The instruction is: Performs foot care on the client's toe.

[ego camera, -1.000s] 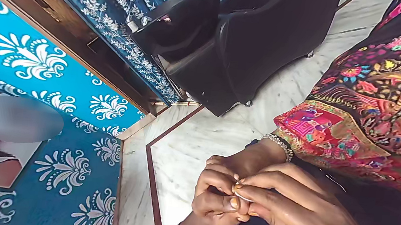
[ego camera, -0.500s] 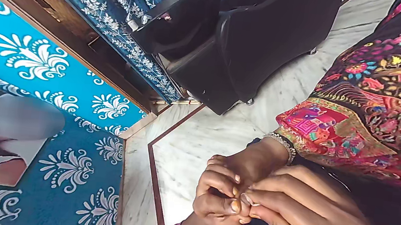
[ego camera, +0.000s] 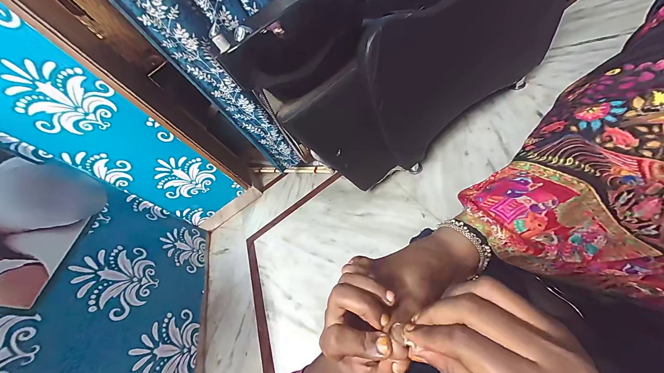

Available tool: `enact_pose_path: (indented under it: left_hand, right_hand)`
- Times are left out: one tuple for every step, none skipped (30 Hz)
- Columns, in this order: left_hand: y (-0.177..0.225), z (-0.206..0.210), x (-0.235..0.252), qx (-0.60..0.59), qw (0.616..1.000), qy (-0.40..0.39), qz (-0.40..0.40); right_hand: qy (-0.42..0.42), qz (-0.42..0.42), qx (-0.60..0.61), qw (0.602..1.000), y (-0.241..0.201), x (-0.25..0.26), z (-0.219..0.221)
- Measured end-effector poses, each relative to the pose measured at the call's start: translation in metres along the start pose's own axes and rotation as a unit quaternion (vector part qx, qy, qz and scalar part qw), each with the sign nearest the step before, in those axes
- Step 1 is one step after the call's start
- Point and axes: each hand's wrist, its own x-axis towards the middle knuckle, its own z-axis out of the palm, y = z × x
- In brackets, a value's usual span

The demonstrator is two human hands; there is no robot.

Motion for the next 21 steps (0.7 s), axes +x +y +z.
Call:
enact_pose_path:
  left_hand:
    - [0.0, 0.0, 0.001, 0.002, 1.0, 0.001, 0.002]
    - [0.0, 0.0, 0.002, 0.004, 1.0, 0.0, 0.005]
    - [-0.001, 0.001, 0.002, 0.009, 1.0, 0.0, 0.007]
    - [0.0, 0.002, 0.002, 0.009, 1.0, 0.004, 0.011]
    - [-0.001, 0.003, 0.002, 0.01, 1.0, 0.009, 0.015]
    - [-0.001, 0.004, 0.002, 0.013, 1.0, 0.012, 0.017]
    - [0.0, 0.005, 0.001, 0.016, 1.0, 0.016, 0.018]
    - [0.0, 0.005, 0.001, 0.018, 1.0, 0.014, 0.019]
    - [0.0, 0.004, 0.0, 0.022, 0.999, 0.008, 0.021]
    - [0.0, 0.004, 0.0, 0.023, 0.999, 0.003, 0.024]
    - [0.0, 0.003, -0.001, 0.022, 0.999, -0.002, 0.026]
    - [0.0, 0.002, -0.001, 0.023, 0.999, -0.008, 0.026]
    - [0.001, 0.001, 0.0, 0.026, 0.999, -0.013, 0.023]
    - [0.001, 0.001, 0.0, 0.029, 0.999, -0.015, 0.022]
    - [0.001, 0.001, 0.0, 0.031, 0.999, -0.015, 0.021]
    - [0.002, 0.001, 0.001, 0.03, 0.999, -0.013, 0.019]
    - [0.002, 0.001, 0.001, 0.03, 0.999, -0.012, 0.016]
    - [0.001, 0.001, 0.001, 0.027, 0.999, -0.009, 0.015]
    - [0.0, 0.001, 0.0, 0.023, 1.0, -0.005, 0.015]
    - [-0.001, 0.001, 0.0, 0.019, 1.0, 0.0, 0.02]
    - [-0.003, 0.002, 0.0, 0.013, 1.0, 0.007, 0.027]
  right_hand:
    - [-0.002, 0.004, 0.003, 1.0, 0.001, 0.001, -0.002]
    - [-0.005, 0.013, 0.012, 1.0, 0.003, 0.002, -0.004]
    - [-0.01, 0.025, 0.028, 0.999, 0.005, 0.002, -0.007]
    - [-0.011, 0.037, 0.042, 0.998, 0.008, 0.003, -0.011]
    - [-0.002, 0.049, 0.054, 0.997, 0.01, 0.003, -0.013]
    - [0.011, 0.058, 0.065, 0.996, 0.011, 0.003, -0.015]
    - [0.026, 0.064, 0.078, 0.995, 0.012, 0.003, -0.015]
    - [0.036, 0.067, 0.089, 0.993, 0.012, 0.003, -0.015]
    - [0.042, 0.07, 0.1, 0.992, 0.011, 0.002, -0.014]
    - [0.044, 0.07, 0.11, 0.991, 0.009, 0.002, -0.012]
    - [0.049, 0.068, 0.121, 0.989, 0.008, 0.001, -0.008]
    - [0.056, 0.068, 0.132, 0.987, 0.006, 0.0, -0.004]
    - [0.061, 0.068, 0.141, 0.986, 0.005, 0.0, 0.001]
    - [0.063, 0.071, 0.149, 0.984, 0.005, -0.001, 0.006]
    - [0.06, 0.073, 0.157, 0.983, 0.005, -0.001, 0.009]
    - [0.051, 0.074, 0.164, 0.982, 0.005, -0.001, 0.01]
    - [0.037, 0.069, 0.169, 0.983, 0.005, 0.0, 0.01]
    - [0.017, 0.059, 0.168, 0.984, 0.006, 0.001, 0.007]
    - [-0.004, 0.046, 0.165, 0.985, 0.007, 0.002, 0.004]
    - [-0.025, 0.034, 0.158, 0.986, 0.007, 0.002, 0.001]
    - [-0.043, 0.025, 0.149, 0.988, 0.007, 0.003, -0.001]
